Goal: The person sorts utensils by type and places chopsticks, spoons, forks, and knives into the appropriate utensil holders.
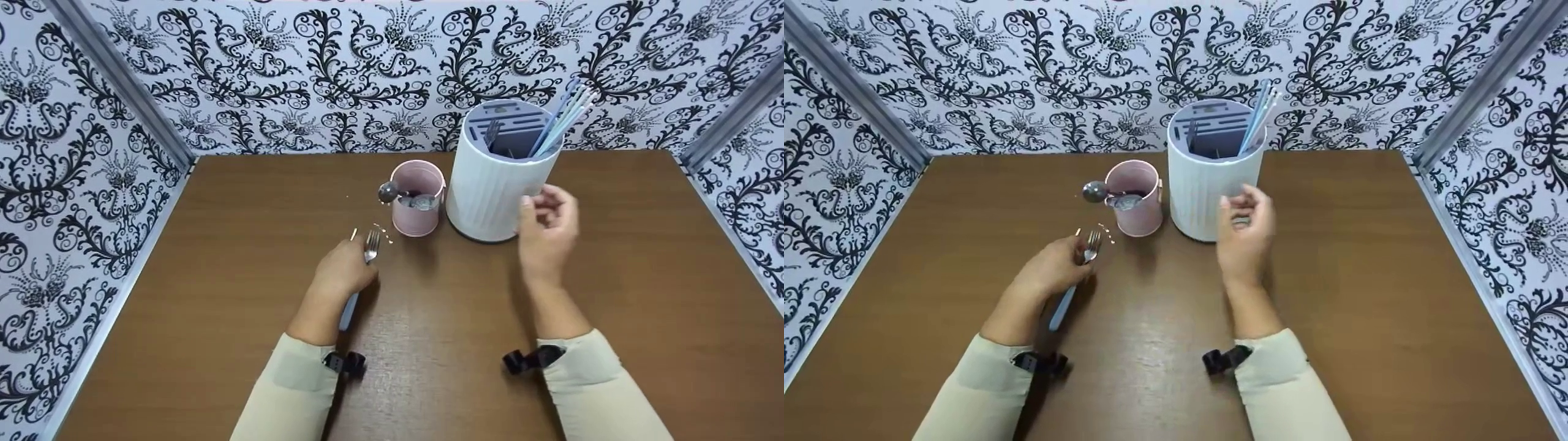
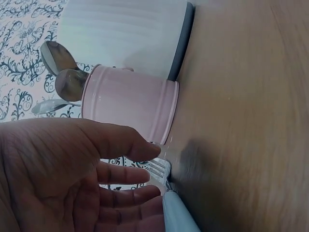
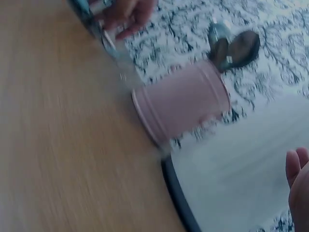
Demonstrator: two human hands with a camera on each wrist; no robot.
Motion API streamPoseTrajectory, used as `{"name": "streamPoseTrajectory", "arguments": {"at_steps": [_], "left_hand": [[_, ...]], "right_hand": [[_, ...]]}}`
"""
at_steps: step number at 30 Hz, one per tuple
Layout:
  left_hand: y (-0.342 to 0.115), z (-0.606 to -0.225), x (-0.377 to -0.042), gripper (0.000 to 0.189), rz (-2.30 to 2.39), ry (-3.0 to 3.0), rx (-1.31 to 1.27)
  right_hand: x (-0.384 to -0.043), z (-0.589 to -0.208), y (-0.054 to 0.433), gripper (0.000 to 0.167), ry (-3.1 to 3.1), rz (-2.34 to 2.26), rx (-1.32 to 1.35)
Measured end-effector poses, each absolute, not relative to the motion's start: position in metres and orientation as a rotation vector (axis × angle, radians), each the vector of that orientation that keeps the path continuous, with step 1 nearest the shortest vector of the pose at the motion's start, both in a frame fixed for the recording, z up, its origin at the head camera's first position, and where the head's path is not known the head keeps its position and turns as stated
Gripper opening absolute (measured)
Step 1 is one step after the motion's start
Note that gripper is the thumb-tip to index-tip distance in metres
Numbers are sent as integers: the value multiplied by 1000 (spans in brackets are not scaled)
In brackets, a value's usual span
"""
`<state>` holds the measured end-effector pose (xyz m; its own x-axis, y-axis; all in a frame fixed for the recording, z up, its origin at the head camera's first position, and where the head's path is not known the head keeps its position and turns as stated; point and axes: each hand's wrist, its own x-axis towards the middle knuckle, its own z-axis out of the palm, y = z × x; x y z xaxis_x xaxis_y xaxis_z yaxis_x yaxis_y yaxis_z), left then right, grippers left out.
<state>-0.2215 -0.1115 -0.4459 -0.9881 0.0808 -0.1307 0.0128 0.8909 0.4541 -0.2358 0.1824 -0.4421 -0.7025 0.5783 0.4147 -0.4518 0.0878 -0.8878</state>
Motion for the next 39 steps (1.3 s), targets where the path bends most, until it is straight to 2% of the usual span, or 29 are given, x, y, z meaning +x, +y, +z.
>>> {"name": "streamPoseTrajectory", "arguments": {"at_steps": [5, 12, 22, 29, 39], "left_hand": [[-116, -446, -220, 46, 648, 2897, 83], [-122, -444, -217, 18, 583, 2815, 105], [-120, -440, -215, 17, 522, 2754, 132], [-120, -440, -215, 20, 501, 2752, 206], [-120, -439, -216, 16, 478, 2742, 188]], "right_hand": [[-248, -457, 204, 46, -1668, 1659, -190], [-258, -479, 216, 67, -1863, 1566, -241], [-266, -495, 226, 88, -2015, 1616, -222], [-268, -492, 225, 102, -2029, 1724, -74], [-258, -470, 217, 101, -2048, 1878, 41]]}}
